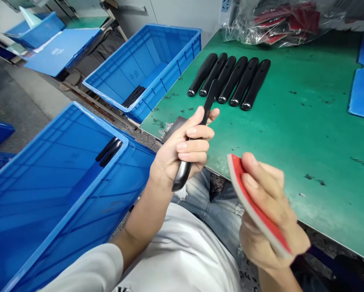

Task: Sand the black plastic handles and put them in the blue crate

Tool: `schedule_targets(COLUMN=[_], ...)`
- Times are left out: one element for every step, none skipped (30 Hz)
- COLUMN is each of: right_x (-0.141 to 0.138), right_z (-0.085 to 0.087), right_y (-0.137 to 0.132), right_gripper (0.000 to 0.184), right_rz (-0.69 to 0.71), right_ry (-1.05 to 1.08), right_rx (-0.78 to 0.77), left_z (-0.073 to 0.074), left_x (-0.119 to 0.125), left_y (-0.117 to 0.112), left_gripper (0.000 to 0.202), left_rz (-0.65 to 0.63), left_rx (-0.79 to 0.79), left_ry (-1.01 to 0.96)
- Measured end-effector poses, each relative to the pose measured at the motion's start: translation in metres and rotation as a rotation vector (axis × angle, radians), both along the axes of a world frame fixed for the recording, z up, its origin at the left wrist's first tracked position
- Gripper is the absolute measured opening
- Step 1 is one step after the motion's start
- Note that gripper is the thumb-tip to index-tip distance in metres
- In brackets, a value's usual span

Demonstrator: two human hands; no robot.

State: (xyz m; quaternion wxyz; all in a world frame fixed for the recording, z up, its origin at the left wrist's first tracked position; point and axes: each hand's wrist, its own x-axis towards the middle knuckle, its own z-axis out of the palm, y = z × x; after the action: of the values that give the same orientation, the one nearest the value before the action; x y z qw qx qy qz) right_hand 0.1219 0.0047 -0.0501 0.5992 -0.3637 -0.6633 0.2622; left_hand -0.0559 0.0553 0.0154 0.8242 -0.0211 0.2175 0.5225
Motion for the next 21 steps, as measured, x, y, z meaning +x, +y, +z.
schedule_targets(right_x=[0.0,0.0,0.0,0.001,0.0,-0.001,-0.004,-0.008,-0.013,-0.018,-0.022,-0.026,-0.029,-0.03,-0.031,-0.031,-0.03,-0.03,-0.029,-0.028,-0.026], right_z=[0.001,0.004,0.008,0.013,0.018,0.024,0.029,0.032,0.034,0.035,0.034,0.033,0.03,0.028,0.026,0.025,0.024,0.023,0.023,0.023,0.023], right_y=[0.004,0.009,0.013,0.015,0.017,0.016,0.014,0.011,0.007,0.003,0.0,-0.003,-0.005,-0.007,-0.007,-0.007,-0.006,-0.005,-0.004,-0.003,-0.001], right_gripper=[0.034,0.036,0.038,0.04,0.042,0.041,0.038,0.034,0.029,0.027,0.027,0.029,0.031,0.031,0.031,0.031,0.031,0.03,0.029,0.027,0.025], right_rz=[-0.034,-0.047,-0.057,-0.036,0.029,0.105,0.181,0.243,0.289,0.315,0.303,0.28,0.271,0.27,0.273,0.282,0.298,0.321,0.347,0.377,0.411], right_ry=[-0.02,-0.061,-0.118,-0.203,-0.313,-0.412,-0.489,-0.53,-0.543,-0.538,-0.502,-0.473,-0.456,-0.449,-0.45,-0.458,-0.472,-0.493,-0.518,-0.545,-0.572], right_rx=[0.172,0.307,0.407,0.441,0.445,0.431,0.391,0.348,0.287,0.215,0.166,0.134,0.134,0.155,0.186,0.226,0.274,0.328,0.387,0.447,0.511], left_z=[0.0,0.0,0.0,0.0,0.0,0.0,0.0,0.0,-0.001,-0.001,-0.002,-0.003,-0.003,-0.003,-0.002,-0.001,0.0,0.001,0.002,0.003,0.004], left_x=[0.0,0.001,0.002,0.003,0.003,0.004,0.004,0.004,0.004,0.003,0.002,0.001,0.0,0.0,0.001,0.002,0.004,0.006,0.007,0.007,0.004], left_y=[0.0,0.0,0.0,0.0,-0.001,-0.001,-0.002,-0.002,-0.001,-0.001,0.0,0.002,0.003,0.003,0.003,0.003,0.002,0.001,0.001,0.003,0.008], left_gripper=[0.022,0.022,0.023,0.023,0.023,0.023,0.022,0.022,0.022,0.022,0.022,0.021,0.02,0.019,0.019,0.019,0.019,0.019,0.017,0.016,0.015], left_rz=[-0.009,-0.014,-0.016,-0.013,-0.002,0.003,0.007,0.012,0.021,0.032,0.046,0.059,0.067,0.065,0.063,0.065,0.07,0.077,0.079,0.074,0.058], left_rx=[-0.004,-0.006,-0.004,0.002,0.011,0.023,0.032,0.036,0.034,0.027,0.017,0.005,-0.007,-0.018,-0.031,-0.045,-0.059,-0.068,-0.066,-0.051,-0.025], left_ry=[-0.006,-0.009,-0.012,-0.013,-0.012,-0.011,-0.011,-0.011,-0.01,-0.005,0.004,0.019,0.037,0.056,0.076,0.098,0.122,0.154,0.19,0.227,0.269])
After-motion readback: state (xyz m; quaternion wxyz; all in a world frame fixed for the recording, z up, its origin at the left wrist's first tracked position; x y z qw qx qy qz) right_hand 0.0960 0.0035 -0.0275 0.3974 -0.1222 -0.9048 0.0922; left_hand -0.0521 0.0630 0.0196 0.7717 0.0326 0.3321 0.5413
